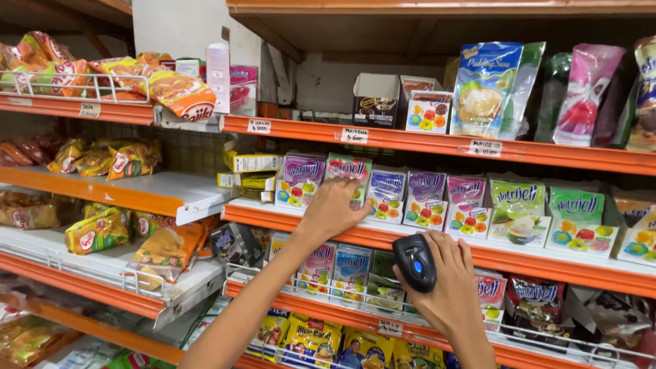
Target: The person uses a scanner to scan individual packets of food items from a cardboard box on the floor and places them onto shelves in a supermarket aisle.
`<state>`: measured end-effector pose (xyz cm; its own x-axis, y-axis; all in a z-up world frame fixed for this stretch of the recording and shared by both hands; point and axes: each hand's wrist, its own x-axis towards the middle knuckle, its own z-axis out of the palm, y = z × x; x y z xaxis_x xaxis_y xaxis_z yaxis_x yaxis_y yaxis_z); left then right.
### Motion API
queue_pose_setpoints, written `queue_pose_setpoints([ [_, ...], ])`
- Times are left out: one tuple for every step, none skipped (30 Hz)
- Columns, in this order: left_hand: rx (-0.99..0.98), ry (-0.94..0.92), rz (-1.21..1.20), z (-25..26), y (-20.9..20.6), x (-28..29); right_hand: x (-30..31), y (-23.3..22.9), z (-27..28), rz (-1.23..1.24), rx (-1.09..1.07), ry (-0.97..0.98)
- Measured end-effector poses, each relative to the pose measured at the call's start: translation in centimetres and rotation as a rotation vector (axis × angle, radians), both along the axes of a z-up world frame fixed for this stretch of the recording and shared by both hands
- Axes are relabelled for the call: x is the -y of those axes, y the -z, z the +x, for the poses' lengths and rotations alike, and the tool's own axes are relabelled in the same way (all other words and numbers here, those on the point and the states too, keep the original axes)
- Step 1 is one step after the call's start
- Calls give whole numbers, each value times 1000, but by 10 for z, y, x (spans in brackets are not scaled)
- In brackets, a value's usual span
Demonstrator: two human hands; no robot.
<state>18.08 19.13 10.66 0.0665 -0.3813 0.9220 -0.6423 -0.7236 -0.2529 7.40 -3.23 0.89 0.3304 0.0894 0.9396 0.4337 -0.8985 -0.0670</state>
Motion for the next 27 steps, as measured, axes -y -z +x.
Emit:
queue_pose_setpoints([
  [-140, -2, -1, -3, -2, -2, 0, -1, 0, 2, -1, 0],
  [-281, -3, -1, -7, -4, -2, 1, -3, 0, 2, 20, -19],
  [-292, -5, 1, -10, -4, -2, 1, -1, -1, 2, 30, -41],
  [-367, -50, 1, -12, -6, -3, 1, 1, -3, 4, 19, -42],
  [-434, -100, 0, -13, -9, -4, 2, 0, -3, 2, 27, -43],
  [-437, -106, 0, -14, -9, -4, 1, 0, -4, 0, 34, -43],
  [-431, -117, 12, -11, -11, -2, 0, -1, -4, 0, 37, -47],
  [-424, -129, 25, -8, -13, -2, -1, 0, -5, 4, 32, -48],
  [-416, -129, 22, -5, -12, -1, 0, -1, -5, 5, 34, -48],
  [-307, 17, -52, -4, -7, -1, 0, -1, -5, 3, 42, -49],
  [-194, 163, -123, -2, -2, -1, 0, -1, -4, 6, 34, -45],
  [-184, 163, -124, 0, 1, -2, 0, 0, -4, 9, 26, -42],
  [-155, 123, -123, 1, 4, -2, 1, 0, -2, 7, 35, -43],
  [-125, 83, -123, 2, 5, -2, 2, -1, -1, 5, 39, -42],
  [-124, 83, -123, 2, 6, -2, 2, 1, 0, 6, 37, -40],
  [-145, 58, -130, 1, 7, -1, 2, 3, 1, 6, 39, -40],
  [-161, 34, -136, -1, 5, -1, 2, 3, 2, 6, 35, -34],
  [-156, 36, -135, -3, 3, -1, 1, 2, 2, 6, 32, -28],
  [-150, 17, -126, -8, 2, -1, 1, 4, 1, 10, 32, -25],
  [-143, -2, -117, -13, 1, 1, 1, 5, 1, -20, 73, -58],
  [-162, 18, -82, -20, 8, 5, 3, 15, -7, -21, 98, -68],
  [38, 65, -126, -28, 18, 7, 9, 23, -14, 12, 81, -43],
  [220, 141, -165, -38, 34, 16, 23, 38, -28, 49, -80, -194],
  [204, 180, -133, -48, 56, 22, 35, 56, -43, 97, -233, -352],
  [187, 232, -108, -60, 82, 32, 52, 74, -64, 148, -253, -295],
  [177, 337, -70, -74, 114, 39, 69, 95, -87, 169, -468, -386],
  [150, 455, -25, -92, 153, 50, 83, 124, -116, 222, -685, -478],
])
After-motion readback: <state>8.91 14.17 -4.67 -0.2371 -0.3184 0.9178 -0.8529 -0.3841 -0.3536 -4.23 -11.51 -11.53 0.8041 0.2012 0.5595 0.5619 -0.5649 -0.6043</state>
